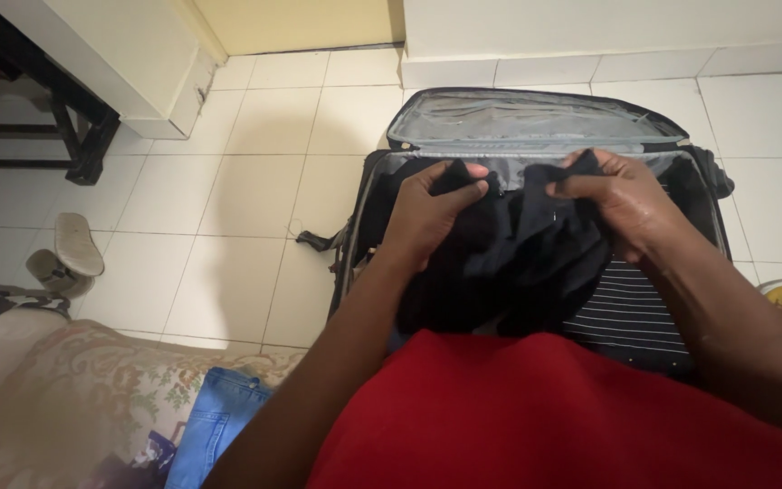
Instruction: Organizing and packing clothes into a suitcase on a bedroom floor.
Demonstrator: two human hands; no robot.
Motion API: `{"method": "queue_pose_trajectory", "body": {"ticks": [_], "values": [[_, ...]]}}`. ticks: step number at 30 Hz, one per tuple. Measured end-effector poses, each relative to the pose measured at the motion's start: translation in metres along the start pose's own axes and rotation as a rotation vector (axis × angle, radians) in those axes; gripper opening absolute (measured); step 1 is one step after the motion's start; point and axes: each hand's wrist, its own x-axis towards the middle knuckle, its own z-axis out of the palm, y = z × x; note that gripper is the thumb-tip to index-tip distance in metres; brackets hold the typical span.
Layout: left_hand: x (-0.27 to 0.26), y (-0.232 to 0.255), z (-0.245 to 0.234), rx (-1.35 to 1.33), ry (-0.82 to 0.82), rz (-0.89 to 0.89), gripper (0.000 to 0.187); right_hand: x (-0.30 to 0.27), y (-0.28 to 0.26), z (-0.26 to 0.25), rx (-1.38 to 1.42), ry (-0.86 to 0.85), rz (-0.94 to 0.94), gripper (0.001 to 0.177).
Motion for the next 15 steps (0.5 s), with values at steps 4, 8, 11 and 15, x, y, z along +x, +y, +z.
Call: {"method": "queue_pose_trajectory", "body": {"ticks": [4, 8, 11, 15], "values": [[-0.004, 0.004, 0.005, 0.002, -0.009, 0.015, 0.023, -0.02, -0.032, 0.026, 0.054, -0.01, 0.099, 0.022], [-0.004, 0.001, 0.009, 0.005, -0.039, 0.034, 0.031, -0.031, -0.045, 0.039, 0.052, 0.006, 0.162, 0.012], [0.0, -0.009, 0.009, -0.053, -0.074, 0.051, 0.035, -0.025, -0.034, 0.035, 0.072, 0.005, 0.164, 0.013], [0.003, -0.015, 0.008, -0.158, -0.121, 0.012, 0.033, -0.011, -0.006, 0.023, 0.125, -0.077, 0.033, 0.011]]}}
